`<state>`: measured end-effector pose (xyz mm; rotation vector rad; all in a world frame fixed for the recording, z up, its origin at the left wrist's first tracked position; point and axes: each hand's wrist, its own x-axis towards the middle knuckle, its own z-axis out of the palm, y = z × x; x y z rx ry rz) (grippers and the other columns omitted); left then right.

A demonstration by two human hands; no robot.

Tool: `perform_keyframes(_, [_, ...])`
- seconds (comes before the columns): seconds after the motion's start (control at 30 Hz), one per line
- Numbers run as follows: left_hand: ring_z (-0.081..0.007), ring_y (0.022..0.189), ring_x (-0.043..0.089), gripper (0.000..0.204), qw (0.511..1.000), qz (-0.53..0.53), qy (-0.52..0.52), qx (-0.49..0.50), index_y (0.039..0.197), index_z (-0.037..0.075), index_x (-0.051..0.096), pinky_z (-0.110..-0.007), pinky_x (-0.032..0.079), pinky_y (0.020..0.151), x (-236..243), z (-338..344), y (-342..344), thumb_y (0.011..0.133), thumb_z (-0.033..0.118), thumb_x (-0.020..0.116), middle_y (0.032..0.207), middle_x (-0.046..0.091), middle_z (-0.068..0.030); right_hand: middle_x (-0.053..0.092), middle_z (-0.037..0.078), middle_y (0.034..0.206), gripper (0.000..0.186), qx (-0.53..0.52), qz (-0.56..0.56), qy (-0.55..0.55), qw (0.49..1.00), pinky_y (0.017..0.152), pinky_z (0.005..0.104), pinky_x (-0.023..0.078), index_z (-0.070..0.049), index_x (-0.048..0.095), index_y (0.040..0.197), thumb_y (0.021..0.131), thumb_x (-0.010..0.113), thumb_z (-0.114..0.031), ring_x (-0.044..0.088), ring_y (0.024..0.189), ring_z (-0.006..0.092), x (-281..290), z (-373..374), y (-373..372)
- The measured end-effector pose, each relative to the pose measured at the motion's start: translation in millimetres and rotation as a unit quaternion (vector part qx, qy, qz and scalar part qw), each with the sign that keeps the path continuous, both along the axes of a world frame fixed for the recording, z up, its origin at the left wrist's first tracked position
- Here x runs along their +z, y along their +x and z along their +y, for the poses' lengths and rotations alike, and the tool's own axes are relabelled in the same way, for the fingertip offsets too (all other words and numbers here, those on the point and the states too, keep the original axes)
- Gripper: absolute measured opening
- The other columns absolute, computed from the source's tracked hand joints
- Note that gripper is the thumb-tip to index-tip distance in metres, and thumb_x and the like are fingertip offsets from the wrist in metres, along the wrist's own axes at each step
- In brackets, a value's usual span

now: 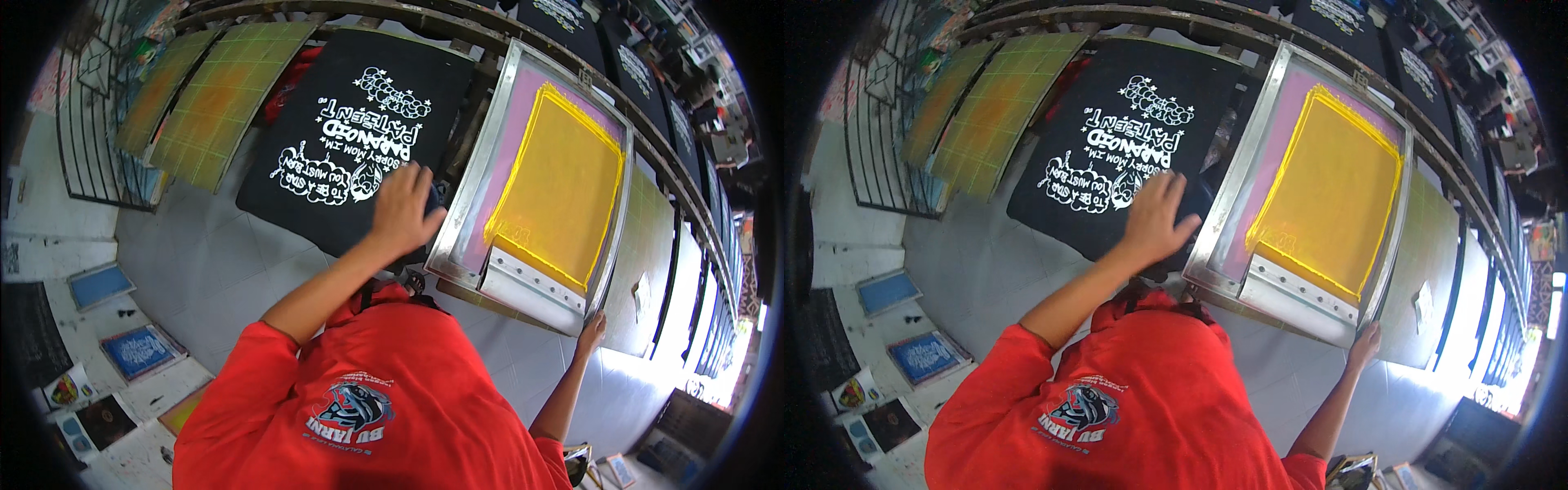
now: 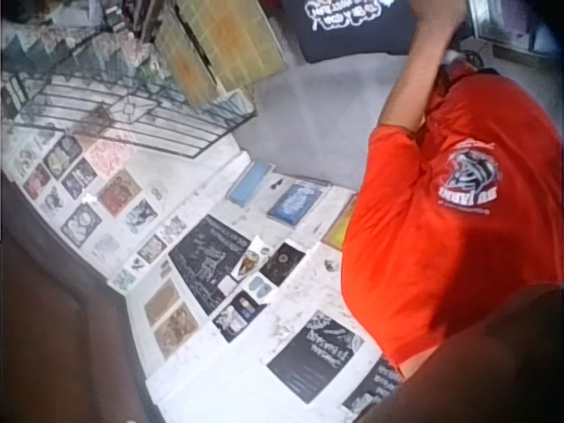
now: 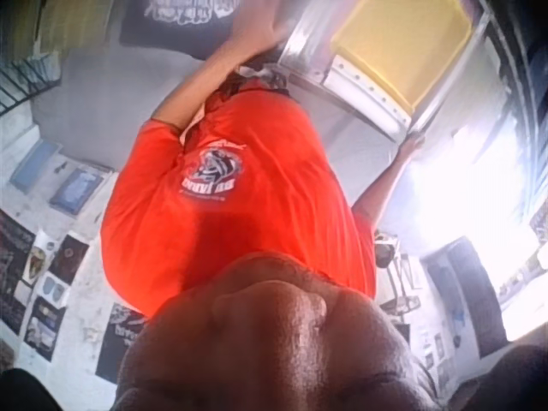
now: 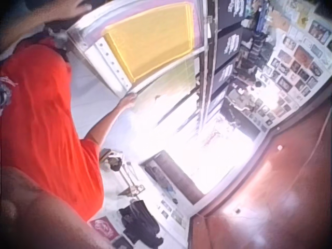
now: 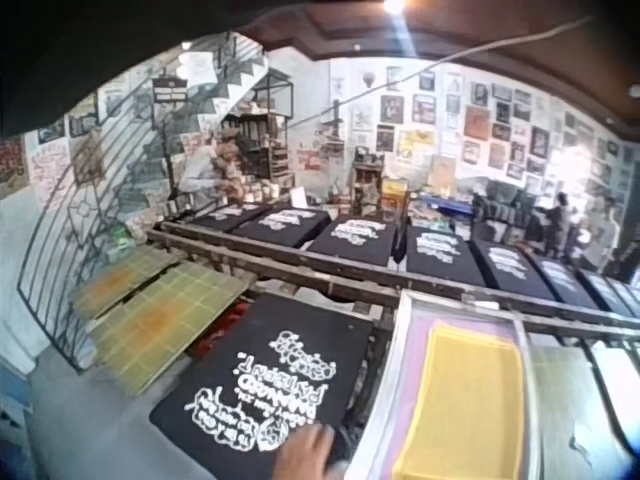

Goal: The person uses a screen printing frame and a squeegee to apply yellow ink onto black t shirts positioned on a carousel station.

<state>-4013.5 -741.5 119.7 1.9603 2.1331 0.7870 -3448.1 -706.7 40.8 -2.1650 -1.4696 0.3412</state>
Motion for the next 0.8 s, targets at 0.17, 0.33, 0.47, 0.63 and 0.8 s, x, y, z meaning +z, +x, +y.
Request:
perform_keyframes(0.17, [-0.0415, 0.146, 0.011, 0.077, 0.987, 0.136, -0.084, 0.011, 0.145, 0.010, 0.040, -0.060, 0.013, 0.115, -39, 30, -84, 0.087, 0.057, 0.057, 0.155, 0.022, -0.0247, 0.056, 0.028, 0.128, 0.053, -0.068, -0.011, 0.041, 0.997, 0.103, 0.0424, 0.040, 0.009, 0.052, 0.129, 0.102, 0.041, -0.035, 0.053, 0.120, 0.0397, 10, -50, -24])
perform_keyframes(0.33, [-0.0444, 0.145, 0.011, 0.075, 0.983, 0.142, -0.091, -0.076, 0.146, 0.011, 0.040, -0.064, 0.013, 0.112, -60, 33, -107, 0.090, 0.060, 0.051, 0.154, 0.020, -0.0277, 0.054, 0.027, 0.130, 0.049, -0.131, -0.066, 0.014, 0.989, 0.102, 0.0416, 0.040, 0.010, 0.052, 0.129, 0.102, 0.043, -0.030, 0.053, 0.120, 0.0381, 24, -137, -80])
perform_keyframes(0.47, [-0.0441, 0.145, 0.012, 0.078, 0.983, 0.134, -0.070, -0.105, 0.147, 0.011, 0.037, -0.064, 0.014, 0.111, -65, 37, -114, 0.090, 0.064, 0.046, 0.153, 0.021, -0.0279, 0.056, 0.028, 0.128, 0.049, -0.199, -0.032, -0.013, 0.979, 0.102, 0.0414, 0.041, 0.010, 0.052, 0.128, 0.102, 0.044, -0.031, 0.054, 0.119, 0.0380, 14, -208, -100])
perform_keyframes(0.63, [-0.0456, 0.143, 0.017, 0.079, 0.984, 0.115, -0.057, -0.121, 0.147, 0.009, 0.037, -0.065, 0.017, 0.110, -77, 36, -135, 0.091, 0.063, 0.046, 0.152, 0.024, -0.0287, 0.061, 0.024, 0.122, 0.049, -0.200, -0.052, -0.019, 0.978, 0.097, 0.0382, 0.045, 0.007, 0.054, 0.128, 0.101, 0.047, -0.033, 0.059, 0.113, 0.0329, -1, -249, -148])
perform_keyframes(0.8, [-0.0471, 0.142, 0.020, 0.076, 0.984, 0.114, -0.045, -0.130, 0.147, 0.010, 0.038, -0.065, 0.018, 0.109, -77, 39, -147, 0.091, 0.061, 0.047, 0.151, 0.026, -0.0298, 0.058, 0.024, 0.126, 0.049, -0.210, -0.042, -0.054, 0.975, 0.098, 0.0389, 0.043, 0.006, 0.053, 0.129, 0.101, 0.047, -0.033, 0.056, 0.116, 0.0336, -8, -271, -186])
